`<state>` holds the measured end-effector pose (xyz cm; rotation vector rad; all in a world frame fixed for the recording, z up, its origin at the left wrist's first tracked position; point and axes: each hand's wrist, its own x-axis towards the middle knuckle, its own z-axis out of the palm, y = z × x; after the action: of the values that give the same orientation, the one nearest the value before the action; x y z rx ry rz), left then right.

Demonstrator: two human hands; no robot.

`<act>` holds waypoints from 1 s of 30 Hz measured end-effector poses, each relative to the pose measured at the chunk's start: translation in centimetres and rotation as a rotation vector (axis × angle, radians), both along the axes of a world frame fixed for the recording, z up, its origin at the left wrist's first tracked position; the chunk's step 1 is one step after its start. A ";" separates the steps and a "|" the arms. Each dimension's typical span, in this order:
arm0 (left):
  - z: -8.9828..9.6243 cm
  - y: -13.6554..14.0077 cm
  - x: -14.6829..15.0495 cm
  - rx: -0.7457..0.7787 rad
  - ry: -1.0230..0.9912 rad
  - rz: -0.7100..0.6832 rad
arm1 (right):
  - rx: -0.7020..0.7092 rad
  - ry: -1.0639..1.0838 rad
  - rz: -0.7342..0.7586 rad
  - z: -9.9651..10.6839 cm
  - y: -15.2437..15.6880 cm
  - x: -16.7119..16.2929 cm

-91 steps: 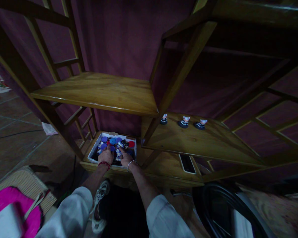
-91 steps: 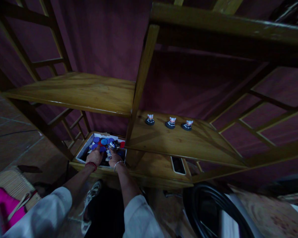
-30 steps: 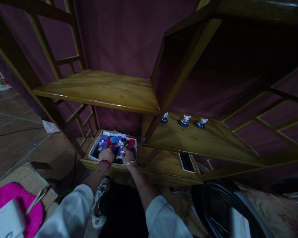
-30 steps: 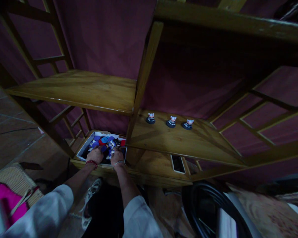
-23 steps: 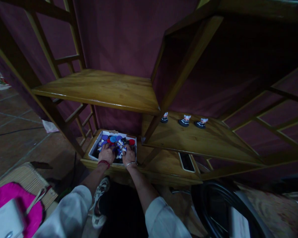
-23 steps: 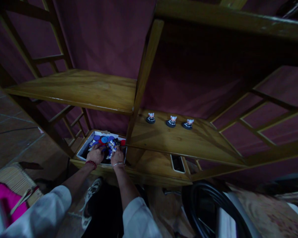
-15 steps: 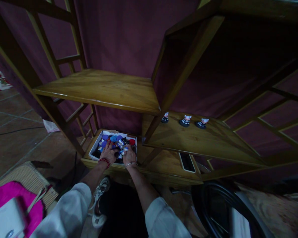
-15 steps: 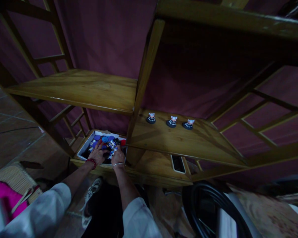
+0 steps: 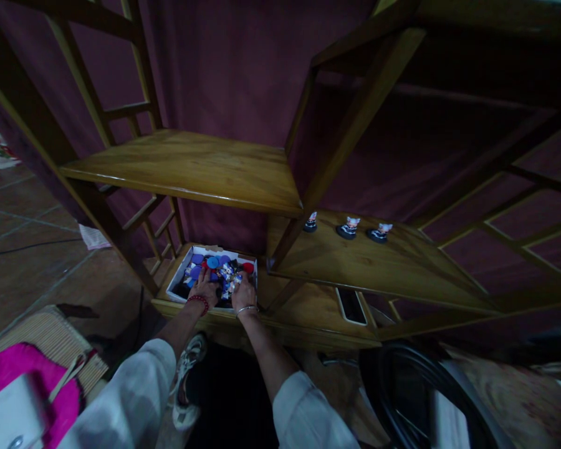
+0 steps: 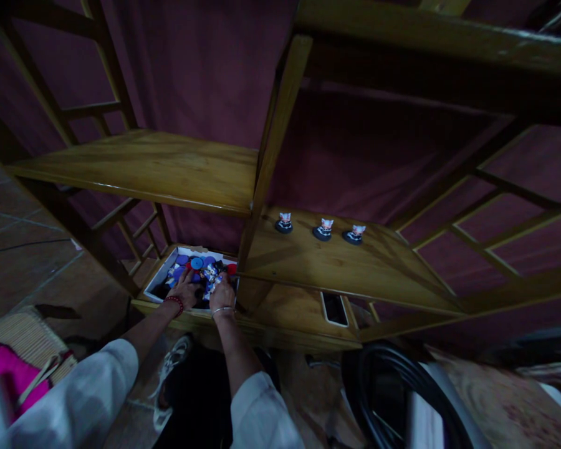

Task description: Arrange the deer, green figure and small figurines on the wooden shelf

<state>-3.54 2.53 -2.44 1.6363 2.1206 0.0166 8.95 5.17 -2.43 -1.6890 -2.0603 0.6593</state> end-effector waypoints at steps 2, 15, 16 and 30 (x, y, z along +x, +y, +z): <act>0.1 0.0 0.0 0.008 -0.003 0.008 | 0.003 0.003 0.004 0.0 0.0 0.0; -0.1 -0.1 -0.2 0.155 -0.023 -0.033 | 0.042 0.008 0.017 -0.5 0.1 0.0; 0.0 -0.1 -0.2 0.168 -0.021 -0.041 | 0.043 0.009 0.020 -0.5 0.1 0.0; -0.6 -0.1 -0.1 0.100 0.033 -0.084 | 0.020 0.000 0.019 -0.1 -0.2 0.0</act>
<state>-3.68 2.40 -3.00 1.7944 2.1040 0.0704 8.99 4.93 -2.55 -1.6598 -2.0783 0.6424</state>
